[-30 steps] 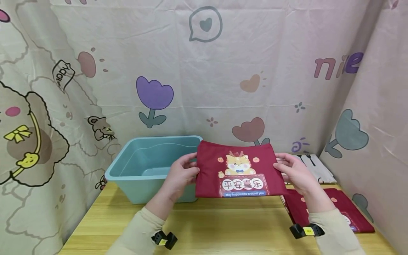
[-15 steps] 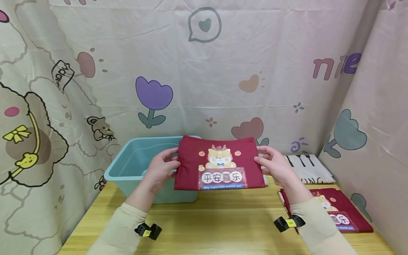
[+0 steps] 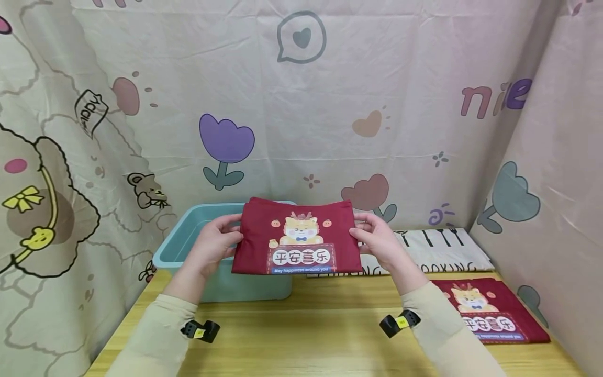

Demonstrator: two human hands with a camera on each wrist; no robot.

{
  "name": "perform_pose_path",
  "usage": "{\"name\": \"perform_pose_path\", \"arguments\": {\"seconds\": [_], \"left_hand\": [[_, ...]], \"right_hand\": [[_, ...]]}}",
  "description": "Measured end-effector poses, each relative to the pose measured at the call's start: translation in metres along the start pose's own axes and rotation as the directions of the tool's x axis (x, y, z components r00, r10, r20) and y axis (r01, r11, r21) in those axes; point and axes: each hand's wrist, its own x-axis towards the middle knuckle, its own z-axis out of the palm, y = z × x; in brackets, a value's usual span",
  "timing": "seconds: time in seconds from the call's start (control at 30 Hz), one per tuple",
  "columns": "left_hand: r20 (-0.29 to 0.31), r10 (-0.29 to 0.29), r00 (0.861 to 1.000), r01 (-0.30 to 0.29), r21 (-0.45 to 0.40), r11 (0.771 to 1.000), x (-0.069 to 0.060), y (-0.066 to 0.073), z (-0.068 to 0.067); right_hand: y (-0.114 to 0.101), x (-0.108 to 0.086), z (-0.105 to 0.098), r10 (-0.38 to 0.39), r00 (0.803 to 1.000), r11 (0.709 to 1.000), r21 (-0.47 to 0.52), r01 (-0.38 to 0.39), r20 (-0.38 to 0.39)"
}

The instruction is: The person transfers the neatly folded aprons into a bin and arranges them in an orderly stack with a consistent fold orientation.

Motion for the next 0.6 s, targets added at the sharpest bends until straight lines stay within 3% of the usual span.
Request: {"name": "perform_pose_path", "arguments": {"seconds": [0.33,0.6], "left_hand": [[-0.037,-0.027,0.999,0.030,0.084,0.996,0.007,-0.002,-0.028],[-0.050,-0.008,0.999,0.016,0.164,0.986,0.015,-0.003,-0.046]], "right_hand": [[0.001,0.018,0.030,0.023,1.000,0.999,0.022,-0.023,-0.007],[0.000,0.033,0.051,0.044,0.999,0.998,0.040,-0.043,-0.021]]}}
